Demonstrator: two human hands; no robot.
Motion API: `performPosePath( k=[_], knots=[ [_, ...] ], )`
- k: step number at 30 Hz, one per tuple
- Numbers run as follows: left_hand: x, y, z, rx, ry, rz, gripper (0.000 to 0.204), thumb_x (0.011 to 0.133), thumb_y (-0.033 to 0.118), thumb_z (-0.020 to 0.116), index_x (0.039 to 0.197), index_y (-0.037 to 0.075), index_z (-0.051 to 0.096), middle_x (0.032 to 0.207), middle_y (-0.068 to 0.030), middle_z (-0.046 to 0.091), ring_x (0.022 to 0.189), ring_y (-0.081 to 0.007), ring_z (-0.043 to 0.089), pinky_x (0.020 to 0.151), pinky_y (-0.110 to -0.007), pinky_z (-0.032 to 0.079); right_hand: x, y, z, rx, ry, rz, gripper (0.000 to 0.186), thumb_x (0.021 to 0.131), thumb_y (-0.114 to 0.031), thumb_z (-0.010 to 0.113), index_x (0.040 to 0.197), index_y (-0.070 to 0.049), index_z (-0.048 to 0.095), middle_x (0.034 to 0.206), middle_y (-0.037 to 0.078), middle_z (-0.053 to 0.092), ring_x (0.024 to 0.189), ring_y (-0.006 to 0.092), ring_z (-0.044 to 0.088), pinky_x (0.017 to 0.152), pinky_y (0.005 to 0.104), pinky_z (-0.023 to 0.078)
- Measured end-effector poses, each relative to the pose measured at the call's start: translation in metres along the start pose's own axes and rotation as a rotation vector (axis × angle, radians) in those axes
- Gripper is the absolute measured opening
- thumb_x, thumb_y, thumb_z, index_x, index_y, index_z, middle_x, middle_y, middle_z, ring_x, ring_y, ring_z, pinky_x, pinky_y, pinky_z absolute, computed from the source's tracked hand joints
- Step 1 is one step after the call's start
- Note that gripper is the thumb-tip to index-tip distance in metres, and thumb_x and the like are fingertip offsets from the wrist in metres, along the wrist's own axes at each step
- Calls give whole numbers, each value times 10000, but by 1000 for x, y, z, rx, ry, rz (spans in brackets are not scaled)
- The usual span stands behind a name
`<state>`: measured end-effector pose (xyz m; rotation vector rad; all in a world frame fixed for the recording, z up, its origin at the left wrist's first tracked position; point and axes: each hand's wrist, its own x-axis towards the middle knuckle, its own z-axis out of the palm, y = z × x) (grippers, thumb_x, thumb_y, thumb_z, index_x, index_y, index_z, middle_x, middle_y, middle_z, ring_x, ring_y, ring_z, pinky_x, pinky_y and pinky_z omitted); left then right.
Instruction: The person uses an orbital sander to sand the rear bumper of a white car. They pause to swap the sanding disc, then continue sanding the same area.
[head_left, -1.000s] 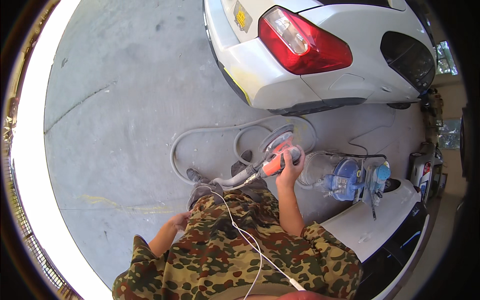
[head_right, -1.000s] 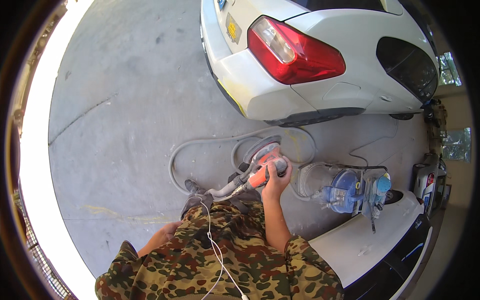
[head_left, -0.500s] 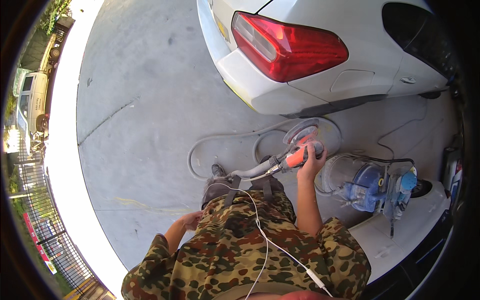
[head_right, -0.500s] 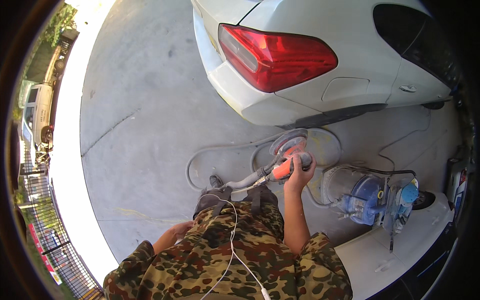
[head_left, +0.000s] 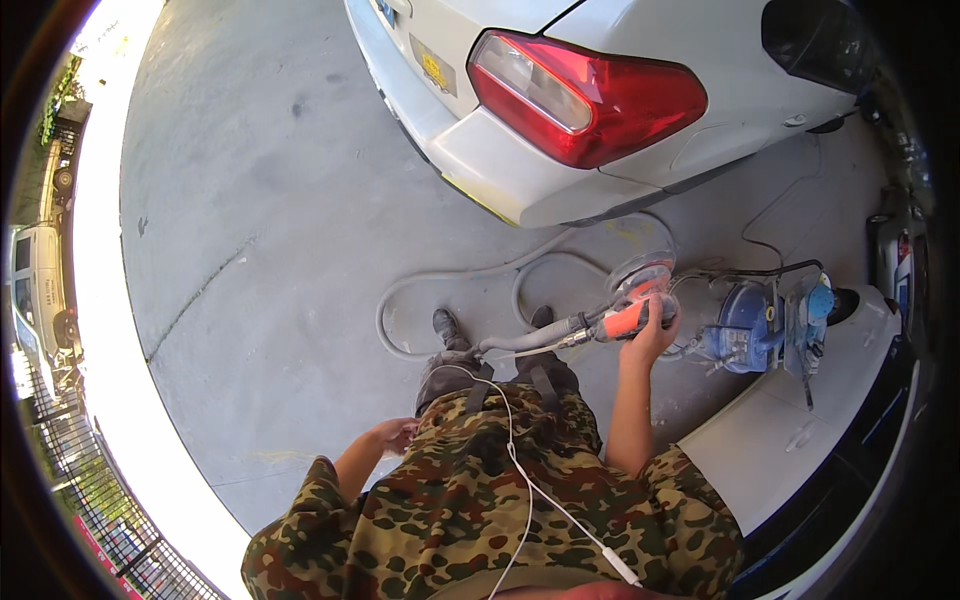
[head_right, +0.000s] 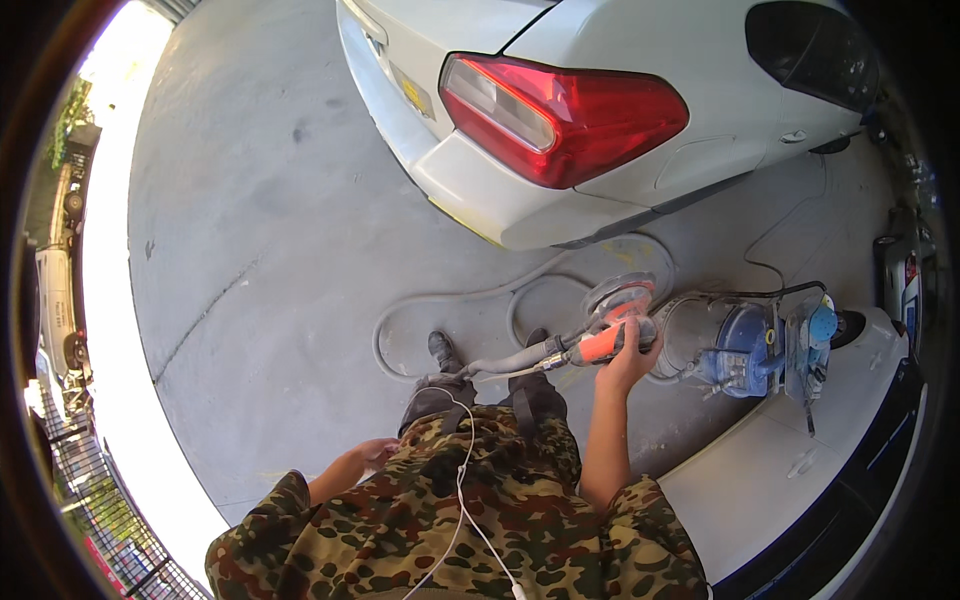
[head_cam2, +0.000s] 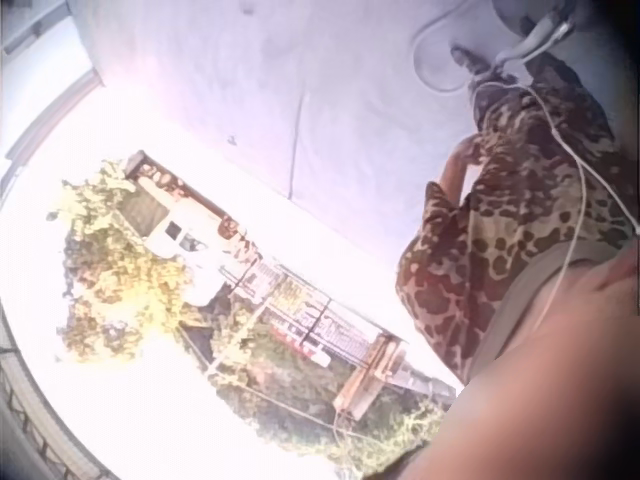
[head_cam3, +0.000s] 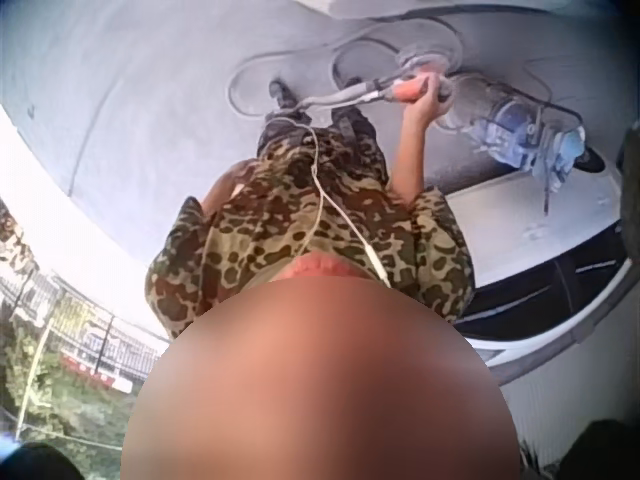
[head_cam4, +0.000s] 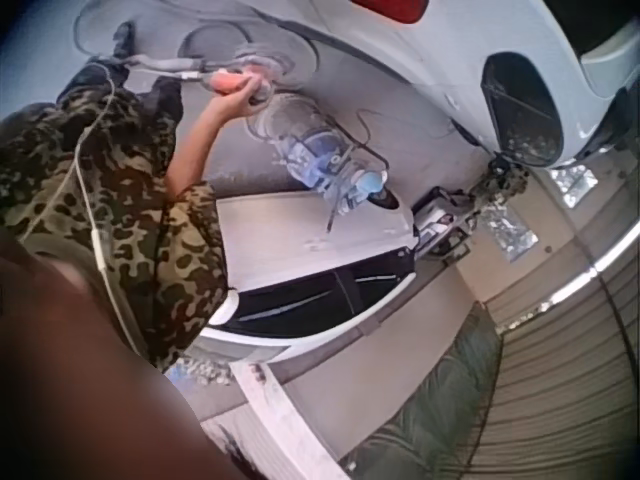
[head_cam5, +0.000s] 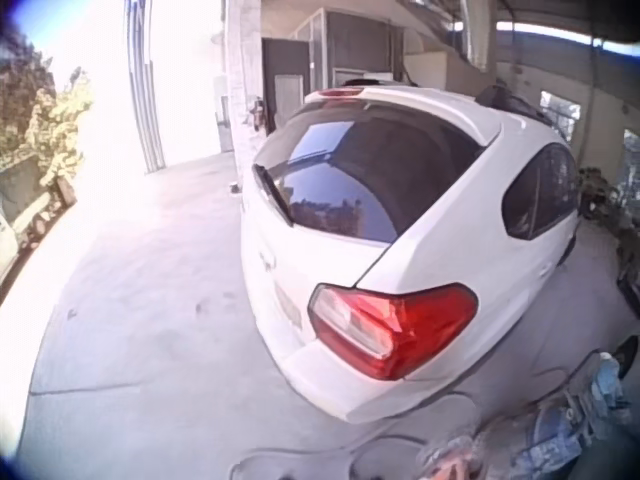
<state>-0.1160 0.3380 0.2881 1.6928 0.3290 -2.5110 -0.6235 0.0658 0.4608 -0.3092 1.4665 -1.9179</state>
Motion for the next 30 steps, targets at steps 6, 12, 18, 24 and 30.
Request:
performPosePath(
  k=[6, 12, 18, 24, 30],
  knots=[
    [-4, 19, -8, 76, 12, -48, 217, 1008, 368, 703, 1122, 192, 757, 876, 47, 658, 786, -168, 611, 848, -456, 501, -9, -2, 3, -6, 93, 64, 605, 928, -197, 825, 1408, -11, 507, 1378, 180, 577, 1185, 333, 658, 899, 479, 641],
    [-44, 25, 16, 59, 16, -136, 200, 1004, 320, 710, 1155, 198, 758, 895, 54, 676, 757, -155, 594, 832, -437, 503, -38, -3, 9, -47, 52, 105, 597, 931, -186, 806, 1423, -29, 506, 1357, 160, 578, 1165, 314, 651, 917, 462, 627],
    [-102, 46, 43, 119, 170, -151, 124, 978, 318, 730, 1063, 232, 758, 818, 72, 628, 716, -111, 560, 764, -381, 460, -49, -1, 12, -20, 98, 161, 625, 937, -173, 796, 1462, -32, 488, 1380, 161, 575, 1197, 315, 643, 938, 469, 616],
    [-116, 71, 54, 208, 207, -215, 58, 946, 331, 744, 935, 279, 720, 745, 98, 529, 677, -83, 509, 712, -340, 399, -49, 7, 14, -12, 108, 136, 648, 943, -163, 791, 1485, -2, 475, 1411, 172, 565, 1215, 308, 636, 970, 446, 603],
    [-123, 74, 64, 216, 237, -218, 153, 949, 333, 746, 836, 265, 668, 723, 104, 516, 669, -81, 500, 731, -335, 391, -49, 9, 17, -25, 97, 143, 574, 954, -184, 783, 1425, 1, 512, 1381, 155, 584, 1221, 299, 636, 989, 449, 592]
  ],
)
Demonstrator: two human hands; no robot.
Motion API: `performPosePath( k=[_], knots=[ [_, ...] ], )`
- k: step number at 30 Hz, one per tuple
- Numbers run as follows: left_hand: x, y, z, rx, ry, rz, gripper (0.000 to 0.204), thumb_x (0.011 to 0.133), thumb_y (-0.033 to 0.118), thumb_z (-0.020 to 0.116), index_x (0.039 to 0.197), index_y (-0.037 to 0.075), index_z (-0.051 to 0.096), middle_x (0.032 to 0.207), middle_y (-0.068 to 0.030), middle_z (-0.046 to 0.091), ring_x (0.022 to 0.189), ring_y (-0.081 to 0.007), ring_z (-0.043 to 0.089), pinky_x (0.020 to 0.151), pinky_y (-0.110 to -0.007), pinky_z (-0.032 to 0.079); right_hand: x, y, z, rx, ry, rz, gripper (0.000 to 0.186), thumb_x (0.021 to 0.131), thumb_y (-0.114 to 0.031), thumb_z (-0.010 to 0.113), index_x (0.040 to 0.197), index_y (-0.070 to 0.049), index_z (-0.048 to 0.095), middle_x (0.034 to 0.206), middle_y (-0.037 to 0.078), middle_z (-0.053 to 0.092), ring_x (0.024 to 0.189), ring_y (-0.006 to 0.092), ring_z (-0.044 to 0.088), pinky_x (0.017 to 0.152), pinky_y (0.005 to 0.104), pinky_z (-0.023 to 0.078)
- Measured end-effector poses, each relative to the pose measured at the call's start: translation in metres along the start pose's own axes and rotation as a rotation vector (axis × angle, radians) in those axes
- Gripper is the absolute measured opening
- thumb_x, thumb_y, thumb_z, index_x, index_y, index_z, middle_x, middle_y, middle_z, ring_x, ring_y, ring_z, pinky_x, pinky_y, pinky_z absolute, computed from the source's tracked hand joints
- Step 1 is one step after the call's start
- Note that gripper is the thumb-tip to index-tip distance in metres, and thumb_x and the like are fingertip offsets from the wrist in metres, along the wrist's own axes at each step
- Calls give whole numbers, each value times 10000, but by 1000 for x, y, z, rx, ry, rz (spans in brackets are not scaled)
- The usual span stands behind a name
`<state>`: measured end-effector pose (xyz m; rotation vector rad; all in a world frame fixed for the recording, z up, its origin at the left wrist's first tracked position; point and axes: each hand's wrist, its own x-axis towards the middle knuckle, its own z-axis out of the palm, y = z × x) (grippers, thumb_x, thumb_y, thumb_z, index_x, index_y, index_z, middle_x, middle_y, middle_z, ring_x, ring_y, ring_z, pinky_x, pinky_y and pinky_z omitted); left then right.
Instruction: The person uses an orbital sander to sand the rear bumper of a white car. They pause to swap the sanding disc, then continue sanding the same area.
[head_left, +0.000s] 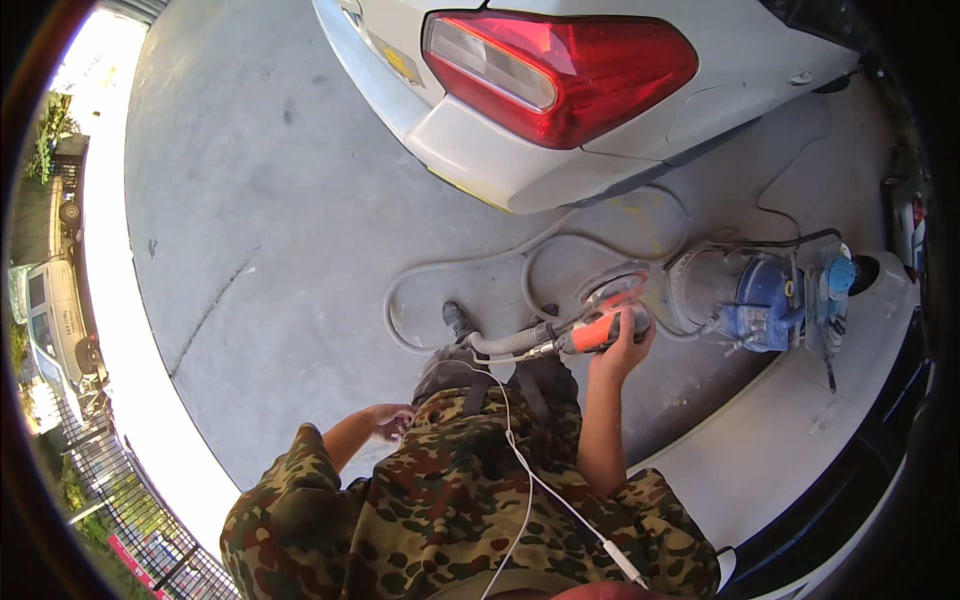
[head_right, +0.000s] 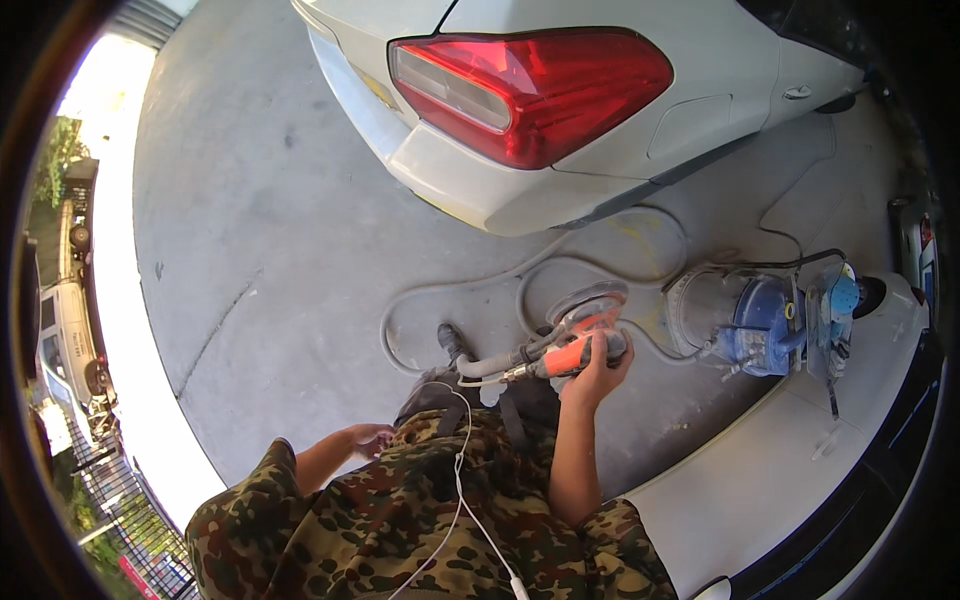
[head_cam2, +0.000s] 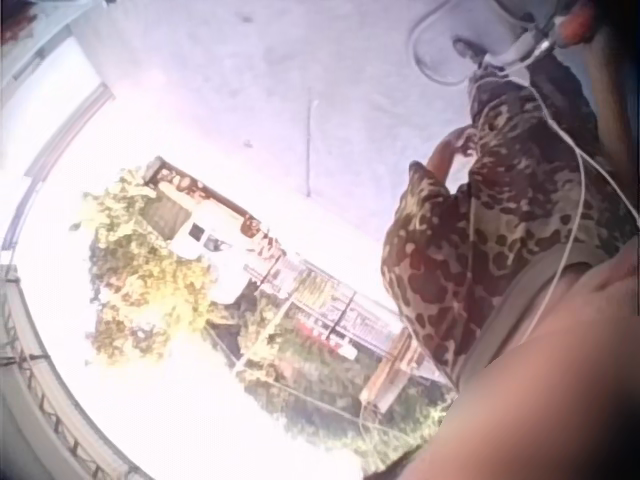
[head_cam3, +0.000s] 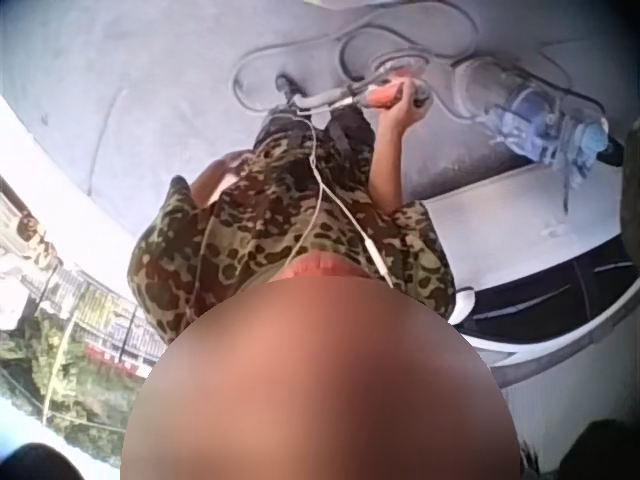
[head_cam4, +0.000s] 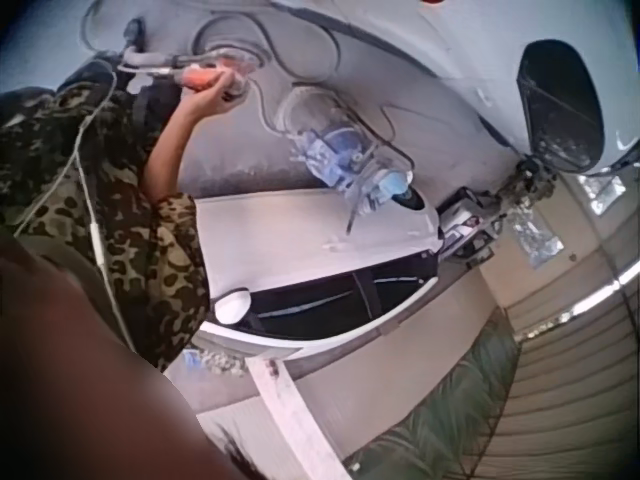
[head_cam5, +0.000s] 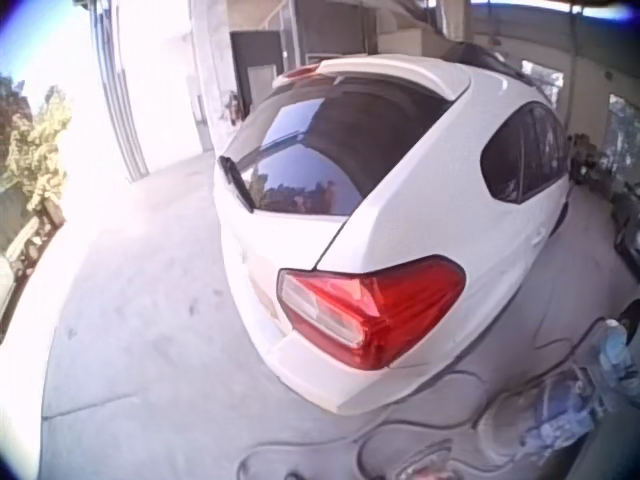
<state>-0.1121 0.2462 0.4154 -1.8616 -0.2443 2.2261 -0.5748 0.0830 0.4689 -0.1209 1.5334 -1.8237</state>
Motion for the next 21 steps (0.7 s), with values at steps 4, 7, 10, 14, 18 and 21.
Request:
performPosePath(
  k=[4, 7, 10, 14, 18, 21],
  knots=[
    [-14, -7, 4, -1, 66, 9, 205, 963, 343, 743, 803, 256, 649, 719, 99, 528, 666, -83, 499, 741, -341, 398, 1, -7, 5, 21, -14, 22, 626, 955, -208, 786, 1464, 9, 493, 1412, 166, 563, 1241, 311, 629, 1002, 453, 586],
    [-25, -13, -6, -27, 74, 24, 236, 962, 352, 751, 780, 245, 645, 707, 88, 551, 671, -95, 523, 752, -351, 418, 1, -10, 14, 29, -20, 50, 650, 957, -211, 782, 1487, 12, 479, 1425, 170, 552, 1248, 318, 625, 1003, 461, 584],
    [-34, -17, -15, -38, 77, 40, 255, 959, 340, 752, 760, 225, 641, 709, 77, 582, 674, -109, 540, 743, -345, 427, 5, -14, 19, 56, 9, 70, 650, 958, -208, 781, 1494, 4, 480, 1428, 162, 549, 1252, 309, 615, 1003, 460, 578],
    [-53, -21, -35, 8, 68, -43, 261, 958, 329, 746, 752, 216, 632, 736, 60, 602, 724, -121, 557, 747, -346, 430, 9, -14, 22, 135, 66, 64, 625, 946, -179, 791, 1475, -15, 502, 1381, 146, 559, 1221, 277, 605, 1004, 430, 568],
    [-59, -13, -62, 93, 60, -53, 136, 1014, 305, 675, 943, 191, 699, 891, 44, 692, 877, -133, 629, 877, -397, 470, 16, 12, 18, 229, 95, 51, 623, 925, -161, 806, 1456, -16, 515, 1362, 135, 556, 1219, 267, 591, 1020, 417, 556],
    [-68, -3, -85, 123, 156, -160, 172, 1026, 309, 679, 1070, 145, 706, 1030, 6, 717, 982, -156, 644, 946, -404, 473, 31, 52, 18, 264, 131, 33, 635, 912, -153, 818, 1454, -14, 520, 1360, 136, 558, 1215, 264, 589, 1031, 413, 553]
  ],
)
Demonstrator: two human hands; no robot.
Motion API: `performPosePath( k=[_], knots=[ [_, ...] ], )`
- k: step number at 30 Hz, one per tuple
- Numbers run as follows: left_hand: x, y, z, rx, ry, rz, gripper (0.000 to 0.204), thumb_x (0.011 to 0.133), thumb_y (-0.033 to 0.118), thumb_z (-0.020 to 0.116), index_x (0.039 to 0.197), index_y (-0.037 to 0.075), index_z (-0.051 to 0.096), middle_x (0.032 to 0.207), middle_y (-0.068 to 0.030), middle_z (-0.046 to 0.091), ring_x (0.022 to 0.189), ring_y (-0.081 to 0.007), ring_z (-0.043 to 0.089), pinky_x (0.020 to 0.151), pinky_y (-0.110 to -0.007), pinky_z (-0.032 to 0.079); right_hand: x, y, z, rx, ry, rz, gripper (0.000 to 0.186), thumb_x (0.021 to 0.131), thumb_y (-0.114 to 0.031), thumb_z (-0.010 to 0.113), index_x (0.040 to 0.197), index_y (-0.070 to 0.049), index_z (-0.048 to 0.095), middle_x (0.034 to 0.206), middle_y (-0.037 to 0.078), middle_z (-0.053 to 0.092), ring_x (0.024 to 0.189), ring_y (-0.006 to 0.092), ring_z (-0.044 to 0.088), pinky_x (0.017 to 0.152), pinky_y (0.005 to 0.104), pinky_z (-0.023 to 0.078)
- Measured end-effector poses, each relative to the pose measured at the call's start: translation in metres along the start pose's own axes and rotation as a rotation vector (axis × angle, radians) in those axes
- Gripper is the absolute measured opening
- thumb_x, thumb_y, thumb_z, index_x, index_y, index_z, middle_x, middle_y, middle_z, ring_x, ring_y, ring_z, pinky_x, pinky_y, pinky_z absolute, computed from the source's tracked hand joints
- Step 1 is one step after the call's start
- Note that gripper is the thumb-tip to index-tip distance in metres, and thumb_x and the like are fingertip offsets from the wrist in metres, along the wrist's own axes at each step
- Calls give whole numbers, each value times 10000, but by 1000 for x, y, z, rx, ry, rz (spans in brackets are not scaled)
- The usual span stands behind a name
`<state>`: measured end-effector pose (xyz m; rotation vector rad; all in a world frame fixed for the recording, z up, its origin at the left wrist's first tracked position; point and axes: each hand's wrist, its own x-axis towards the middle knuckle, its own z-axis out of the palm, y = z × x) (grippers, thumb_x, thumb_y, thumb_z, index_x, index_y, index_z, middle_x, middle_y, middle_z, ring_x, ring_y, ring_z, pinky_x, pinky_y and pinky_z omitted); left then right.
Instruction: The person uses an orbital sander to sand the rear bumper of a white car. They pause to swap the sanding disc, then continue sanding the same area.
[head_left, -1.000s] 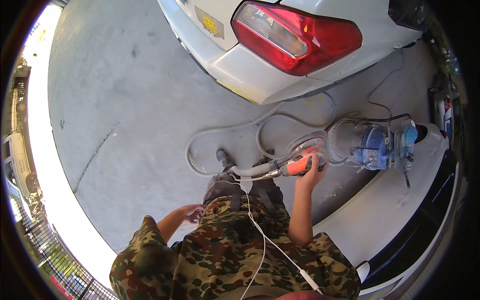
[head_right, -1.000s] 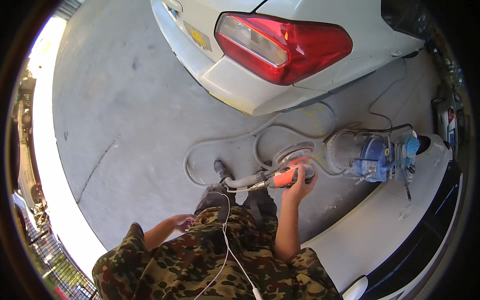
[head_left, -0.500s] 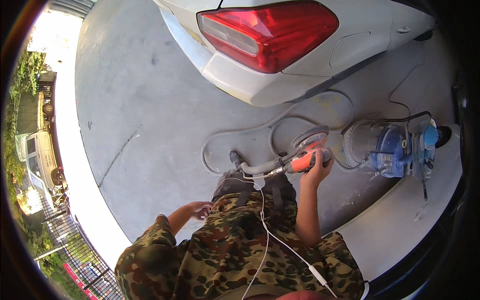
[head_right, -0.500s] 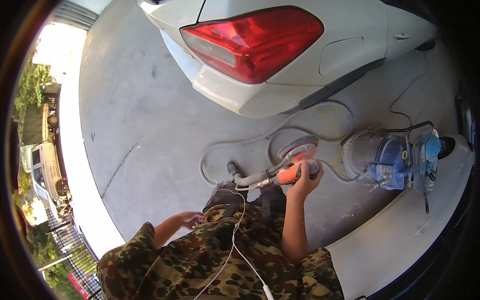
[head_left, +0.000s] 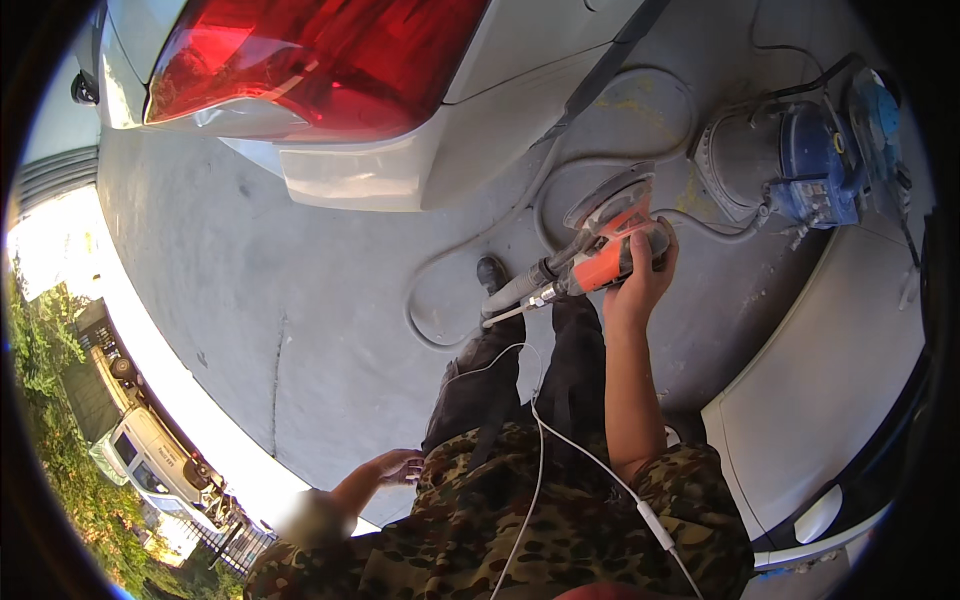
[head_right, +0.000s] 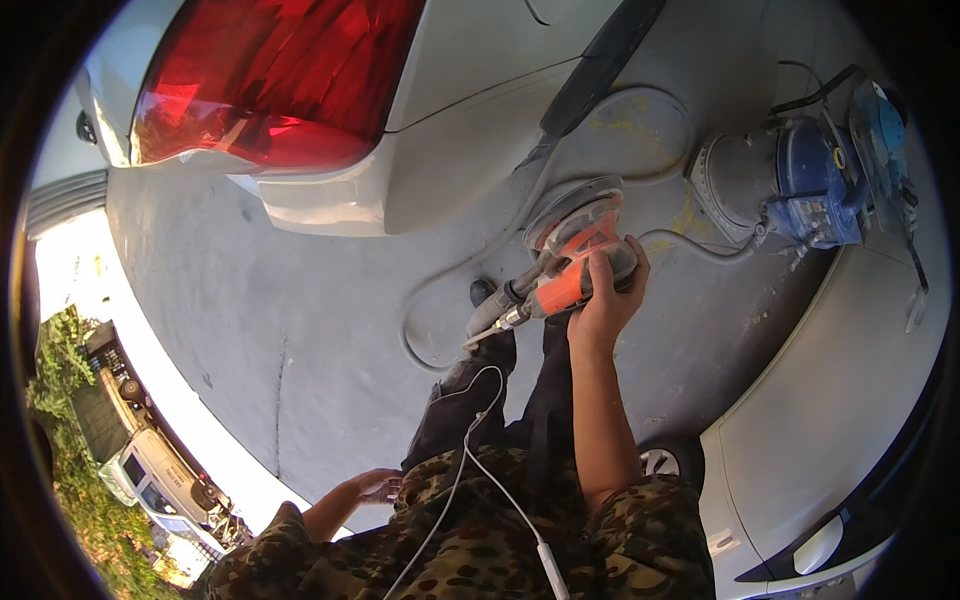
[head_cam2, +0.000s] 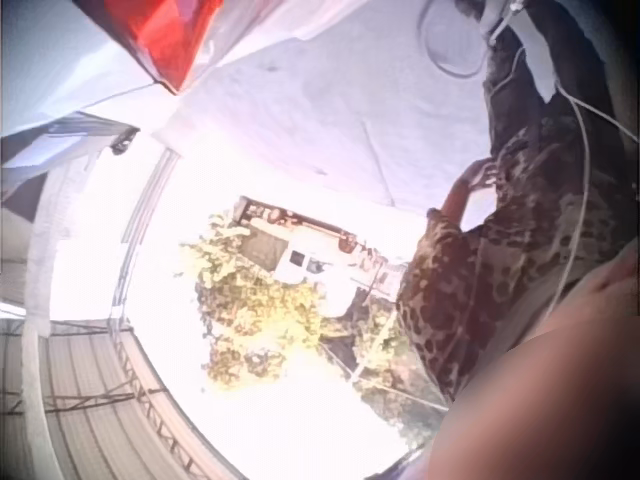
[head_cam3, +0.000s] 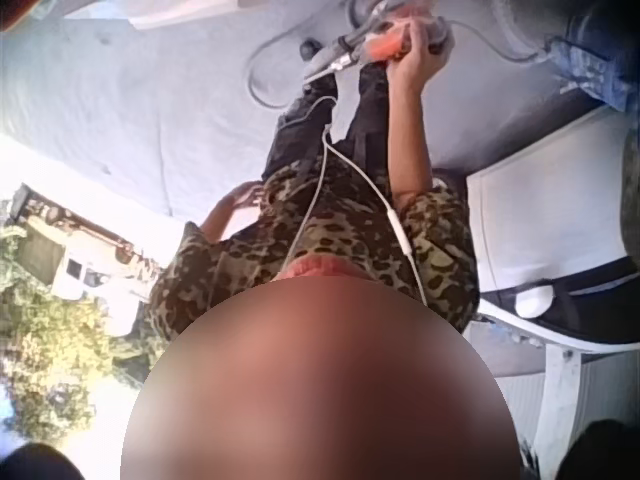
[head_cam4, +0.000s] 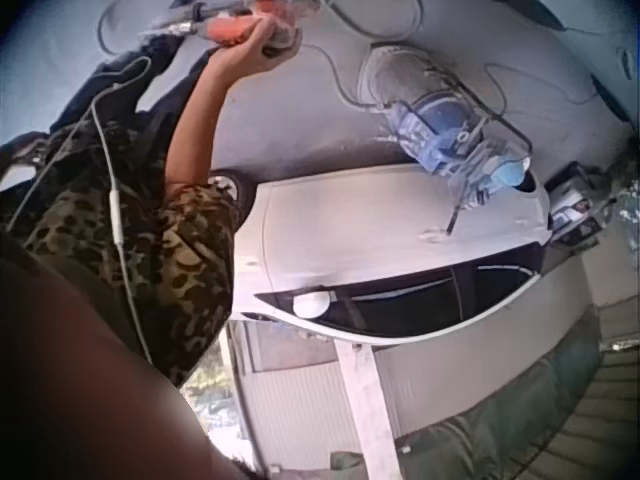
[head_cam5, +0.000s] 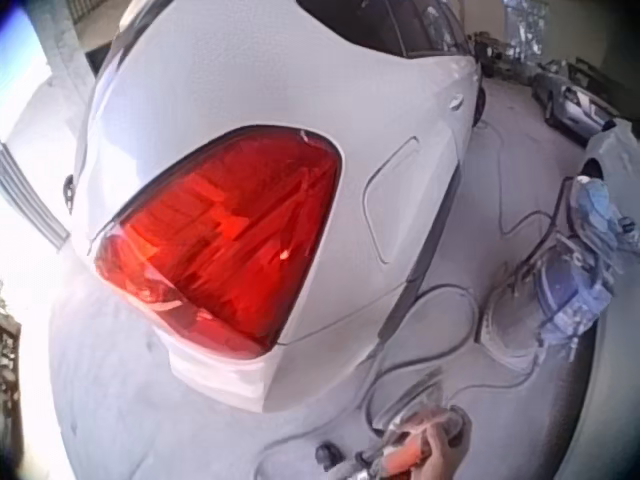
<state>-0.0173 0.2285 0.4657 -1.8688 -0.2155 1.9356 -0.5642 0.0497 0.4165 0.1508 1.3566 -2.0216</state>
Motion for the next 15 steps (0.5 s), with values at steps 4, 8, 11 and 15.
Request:
performPosePath(
  k=[4, 8, 11, 15],
  knots=[
    [-6, 15, -28, 136, -24, 91, 311, 1050, 334, 681, 1241, 91, 716, 1126, -31, 680, 1059, -180, 604, 1016, -412, 475, 13, 53, -9, 100, 5, -17, 634, 904, -153, 833, 1444, -13, 531, 1349, 132, 569, 1198, 246, 594, 1010, 393, 552],
    [-45, 39, -70, 193, 154, -36, 303, 1048, 304, 706, 1250, 77, 714, 1157, -34, 714, 1118, -180, 634, 1076, -447, 434, -21, 100, 35, 82, 29, 24, 645, 889, -138, 860, 1438, -13, 545, 1309, 108, 591, 1153, 220, 605, 997, 371, 542],
    [-58, 53, -86, 200, 96, 1, 252, 1069, 282, 677, 1213, 79, 719, 1115, -24, 711, 1072, -172, 646, 1055, -446, 448, -35, 110, 51, 52, 20, 55, 644, 867, -130, 889, 1411, -14, 566, 1295, 98, 599, 1154, 196, 599, 1006, 357, 533],
    [-59, 68, -94, 193, 119, -32, 265, 1061, 278, 675, 1219, 70, 715, 1144, -29, 705, 1098, -180, 636, 1052, -444, 444, -46, 114, 60, 19, -14, 56, 616, 858, -122, 890, 1379, -21, 577, 1280, 88, 609, 1135, 175, 605, 1001, 339, 529]
  ],
)
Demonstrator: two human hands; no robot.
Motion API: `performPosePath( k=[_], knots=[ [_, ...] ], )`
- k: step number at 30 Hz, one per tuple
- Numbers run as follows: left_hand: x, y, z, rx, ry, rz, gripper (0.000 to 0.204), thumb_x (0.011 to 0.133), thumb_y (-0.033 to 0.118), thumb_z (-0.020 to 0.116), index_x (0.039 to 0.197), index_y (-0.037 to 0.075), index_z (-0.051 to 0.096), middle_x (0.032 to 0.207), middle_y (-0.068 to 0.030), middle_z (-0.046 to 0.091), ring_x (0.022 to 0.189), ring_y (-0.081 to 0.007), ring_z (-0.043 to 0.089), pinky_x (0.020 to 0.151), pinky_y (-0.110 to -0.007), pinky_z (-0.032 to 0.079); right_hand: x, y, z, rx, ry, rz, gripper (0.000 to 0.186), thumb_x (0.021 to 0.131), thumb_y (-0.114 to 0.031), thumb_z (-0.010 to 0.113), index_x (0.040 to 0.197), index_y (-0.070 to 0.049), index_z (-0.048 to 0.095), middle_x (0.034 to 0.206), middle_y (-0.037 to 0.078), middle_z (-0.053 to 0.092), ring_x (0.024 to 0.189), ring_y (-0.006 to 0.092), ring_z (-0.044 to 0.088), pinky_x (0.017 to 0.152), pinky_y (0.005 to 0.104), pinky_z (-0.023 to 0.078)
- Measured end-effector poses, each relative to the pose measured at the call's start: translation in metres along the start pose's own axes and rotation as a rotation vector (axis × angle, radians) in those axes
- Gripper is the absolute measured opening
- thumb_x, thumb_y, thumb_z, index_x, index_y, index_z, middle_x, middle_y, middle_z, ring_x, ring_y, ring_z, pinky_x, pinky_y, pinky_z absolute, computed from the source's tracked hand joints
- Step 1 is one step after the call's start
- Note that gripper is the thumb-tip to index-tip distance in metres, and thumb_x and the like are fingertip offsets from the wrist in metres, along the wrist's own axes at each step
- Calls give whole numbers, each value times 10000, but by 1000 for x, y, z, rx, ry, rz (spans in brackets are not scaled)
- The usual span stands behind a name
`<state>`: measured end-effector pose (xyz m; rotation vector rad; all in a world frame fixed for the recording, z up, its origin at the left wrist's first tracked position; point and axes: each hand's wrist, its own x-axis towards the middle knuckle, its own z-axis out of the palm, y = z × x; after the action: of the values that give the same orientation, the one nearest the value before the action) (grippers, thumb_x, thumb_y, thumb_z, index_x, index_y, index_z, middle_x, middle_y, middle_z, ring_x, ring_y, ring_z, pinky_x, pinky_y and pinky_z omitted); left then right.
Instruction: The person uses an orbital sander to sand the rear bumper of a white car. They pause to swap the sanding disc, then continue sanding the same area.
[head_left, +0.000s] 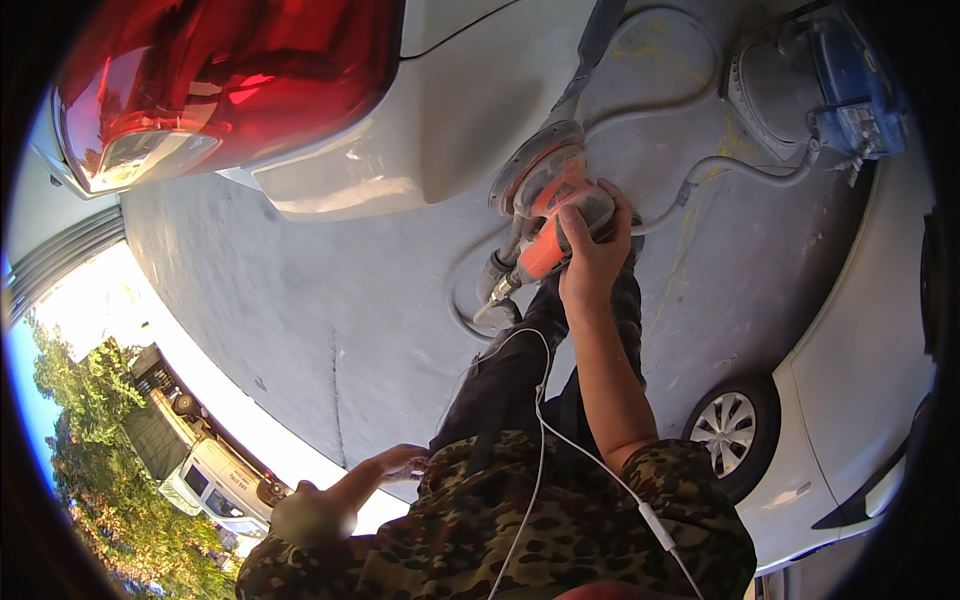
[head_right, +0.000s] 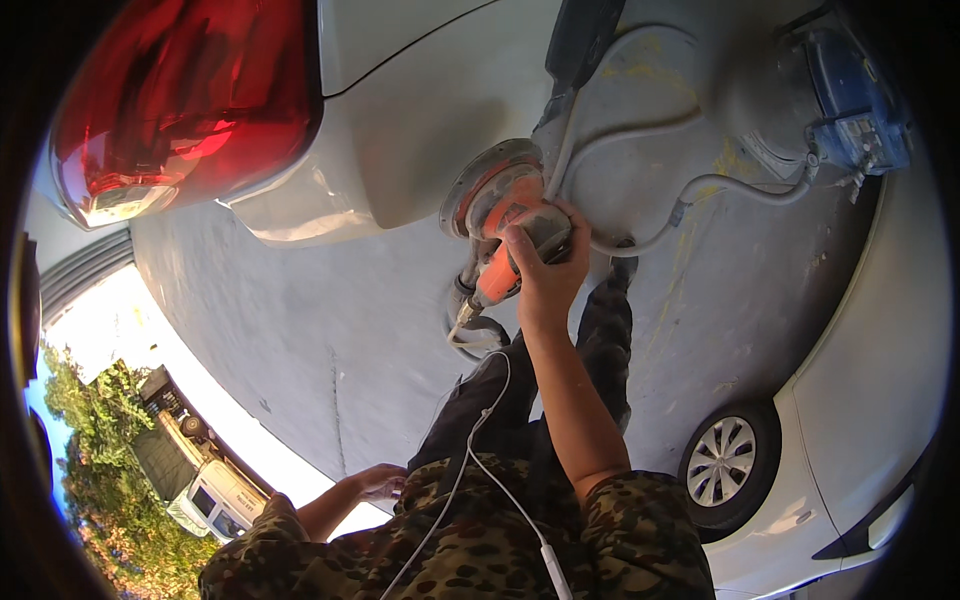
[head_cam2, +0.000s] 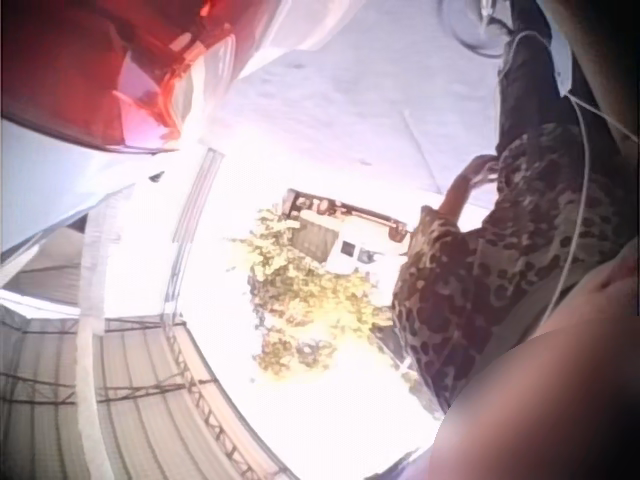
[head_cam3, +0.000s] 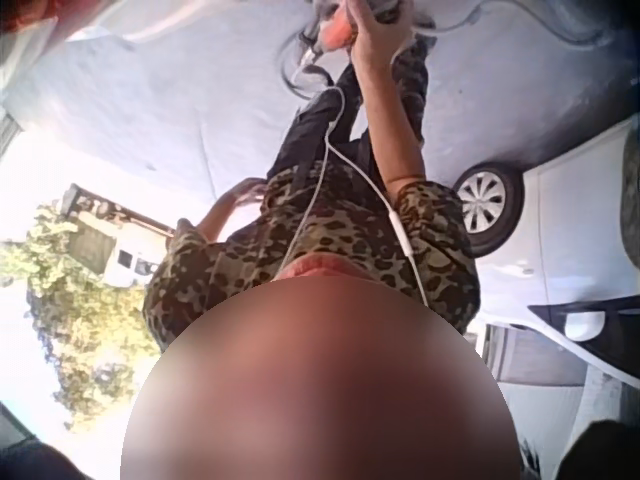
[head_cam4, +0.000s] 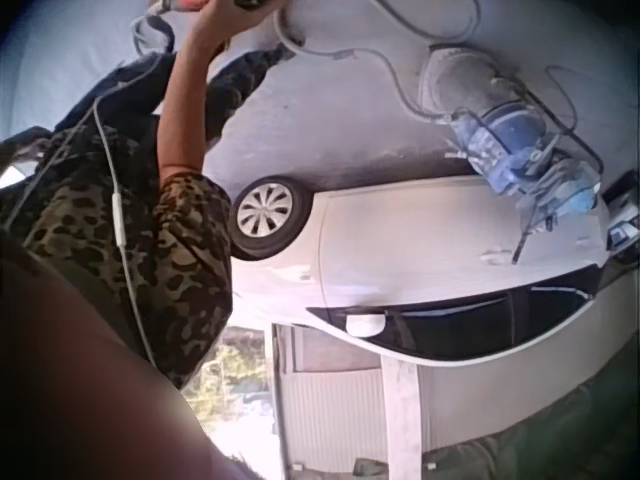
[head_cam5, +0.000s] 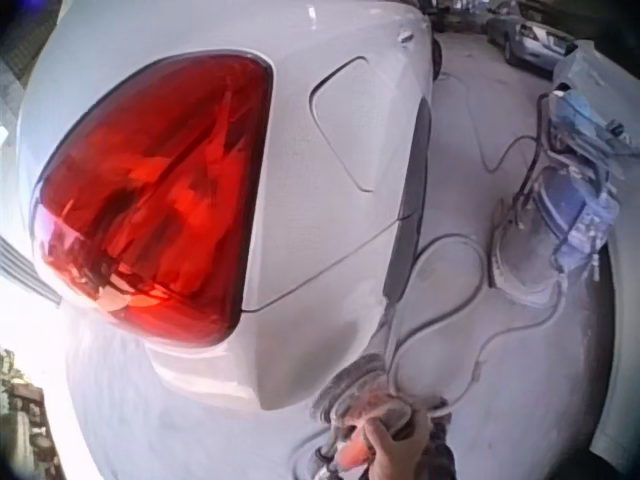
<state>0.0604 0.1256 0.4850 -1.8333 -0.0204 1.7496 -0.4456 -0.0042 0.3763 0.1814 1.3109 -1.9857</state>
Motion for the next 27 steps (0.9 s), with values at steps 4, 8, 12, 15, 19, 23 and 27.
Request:
performPosePath(
  k=[4, 8, 12, 15, 19, 23, 27],
  knots=[
    [3, 4, -4, 11, -40, 14, 267, 1055, 274, 674, 1225, 72, 720, 1172, -33, 709, 1137, -189, 629, 1064, -462, 429, -2, -3, 6, -36, -25, -53, 619, 852, -126, 891, 1376, -24, 578, 1276, 88, 610, 1124, 173, 610, 985, 339, 537],
    [3, 0, -2, -3, -30, -9, 273, 1063, 265, 663, 1236, 62, 722, 1166, -39, 715, 1138, -190, 633, 1081, -487, 425, 4, -11, 13, -101, -55, -115, 635, 839, -139, 903, 1373, -23, 578, 1268, 93, 614, 1124, 172, 615, 973, 338, 543],
    [3, -5, 4, -32, 2, 15, 220, 1067, 256, 690, 1190, 78, 725, 1052, -7, 733, 982, -151, 676, 950, -418, 521, 7, -14, 20, -96, -88, -92, 639, 826, -156, 914, 1358, -23, 585, 1268, 98, 619, 1127, 178, 624, 968, 345, 545],
    [0, -8, 5, -23, -5, 26, 228, 1066, 281, 699, 1183, 87, 723, 1075, -1, 723, 1003, -146, 665, 987, -415, 505, 10, -13, 29, -110, -104, -85, 653, 810, -169, 920, 1352, -24, 586, 1268, 108, 622, 1130, 186, 631, 969, 354, 544],
    [-9, 1, -10, 195, -19, 28, 320, 1064, 347, 709, 1230, 74, 723, 1120, -17, 710, 1065, -171, 643, 1037, -412, 482, 16, -20, 41, -172, -164, -145, 678, 790, -192, 924, 1350, -27, 579, 1254, 118, 627, 1133, 197, 631, 979, 367, 537],
    [-30, 53, -34, 601, 215, 202, 466, 1044, 396, 716, 1339, 36, 708, 1241, -86, 727, 1160, -238, 669, 1003, -432, 556, 21, -32, 57, -199, -241, -145, 661, 799, -219, 911, 1335, -29, 574, 1245, 125, 624, 1128, 216, 632, 990, 386, 532],
    [-44, 149, -22, 439, 604, 684, 396, 1040, 353, 721, 1270, 31, 728, 1133, -66, 749, 1038, -174, 680, 933, -330, 546, 18, -33, 67, -242, -282, -224, 661, 814, -242, 896, 1339, -31, 554, 1237, 128, 612, 1130, 233, 631, 994, 396, 530]
  ],
)
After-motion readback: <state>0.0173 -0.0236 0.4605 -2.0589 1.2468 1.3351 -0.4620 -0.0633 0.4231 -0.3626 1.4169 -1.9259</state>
